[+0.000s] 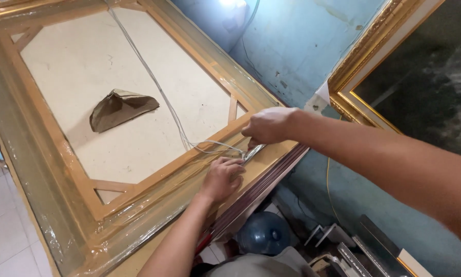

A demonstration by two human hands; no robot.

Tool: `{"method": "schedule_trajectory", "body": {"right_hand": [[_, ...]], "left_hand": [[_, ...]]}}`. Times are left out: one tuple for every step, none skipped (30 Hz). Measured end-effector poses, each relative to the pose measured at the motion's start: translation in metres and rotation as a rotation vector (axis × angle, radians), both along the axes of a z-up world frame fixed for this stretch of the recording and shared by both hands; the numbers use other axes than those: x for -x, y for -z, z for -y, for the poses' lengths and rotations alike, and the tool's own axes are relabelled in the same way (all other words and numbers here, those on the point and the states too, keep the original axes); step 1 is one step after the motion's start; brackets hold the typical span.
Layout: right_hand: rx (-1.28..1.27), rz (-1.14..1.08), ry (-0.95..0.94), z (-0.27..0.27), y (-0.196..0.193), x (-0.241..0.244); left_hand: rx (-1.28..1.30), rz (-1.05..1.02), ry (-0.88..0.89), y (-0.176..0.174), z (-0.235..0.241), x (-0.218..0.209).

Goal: The person uses a screwdriver to secure a metal wire to the back of a wooden picture frame. They drive screws into the frame to attach the wire, which is used for hanging the artwork.

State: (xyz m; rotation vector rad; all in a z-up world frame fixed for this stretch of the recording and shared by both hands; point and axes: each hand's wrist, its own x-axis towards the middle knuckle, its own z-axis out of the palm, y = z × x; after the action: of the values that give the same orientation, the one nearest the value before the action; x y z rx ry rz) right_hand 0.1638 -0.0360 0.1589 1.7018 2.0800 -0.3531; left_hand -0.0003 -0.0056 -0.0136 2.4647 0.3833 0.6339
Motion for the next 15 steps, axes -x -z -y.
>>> {"method": "schedule_trajectory", "body": {"right_hand": [[0.000, 0.000, 0.000, 0.001, -0.002, -0.003], [-0.039, -0.167, -0.087, 0.002, -0.005, -0.006], [-0.080, -0.331, -0.174, 0.003, -0.008, -0.009], [-0.081, -0.328, -0.175, 0.003, -0.005, -0.003], [-0.117, -0.307, -0.245, 0.004, -0.003, 0.002], [-0.152, -0.285, -0.314, 0.005, -0.001, 0.006], [-0.152, -0.287, -0.315, 0.003, -0.002, 0.006], [-0.181, -0.322, -0.200, 0.002, -0.003, 0.005], [-0.206, -0.358, -0.084, 0.001, -0.003, 0.005], [-0.204, -0.362, -0.084, 0.000, 0.003, 0.004], [-0.108, -0.298, 0.037, -0.002, 0.006, 0.000], [-0.014, -0.233, 0.160, -0.005, 0.009, -0.005], [-0.011, -0.235, 0.160, -0.002, 0.000, 0.000], [0.055, -0.234, 0.335, 0.000, -0.009, 0.005], [0.116, -0.228, 0.511, 0.001, -0.018, 0.009]], "left_hand": [[0.000, 0.000, 0.000, 0.002, 0.000, 0.000], [-0.003, -0.003, -0.005, 0.004, 0.001, 0.001], [-0.008, -0.003, -0.012, 0.005, 0.000, 0.000], [-0.009, -0.001, -0.012, 0.004, 0.001, 0.002], [-0.007, -0.008, -0.017, 0.002, 0.001, 0.001], [-0.005, -0.016, -0.021, 0.001, 0.000, 0.001], [-0.005, -0.018, -0.022, -0.001, 0.000, 0.000], [0.000, -0.017, -0.017, -0.002, -0.001, 0.000], [0.006, -0.017, -0.012, -0.003, -0.001, 0.001], [0.008, -0.020, -0.012, 0.000, 0.001, 0.004], [0.005, -0.027, -0.017, 0.000, 0.001, 0.003], [0.001, -0.033, -0.023, 0.001, 0.000, 0.001], [0.004, -0.035, -0.023, -0.001, 0.001, 0.002], [-0.035, -0.055, -0.016, -0.003, 0.003, 0.003], [-0.079, -0.072, -0.009, -0.006, 0.002, 0.002]]}}
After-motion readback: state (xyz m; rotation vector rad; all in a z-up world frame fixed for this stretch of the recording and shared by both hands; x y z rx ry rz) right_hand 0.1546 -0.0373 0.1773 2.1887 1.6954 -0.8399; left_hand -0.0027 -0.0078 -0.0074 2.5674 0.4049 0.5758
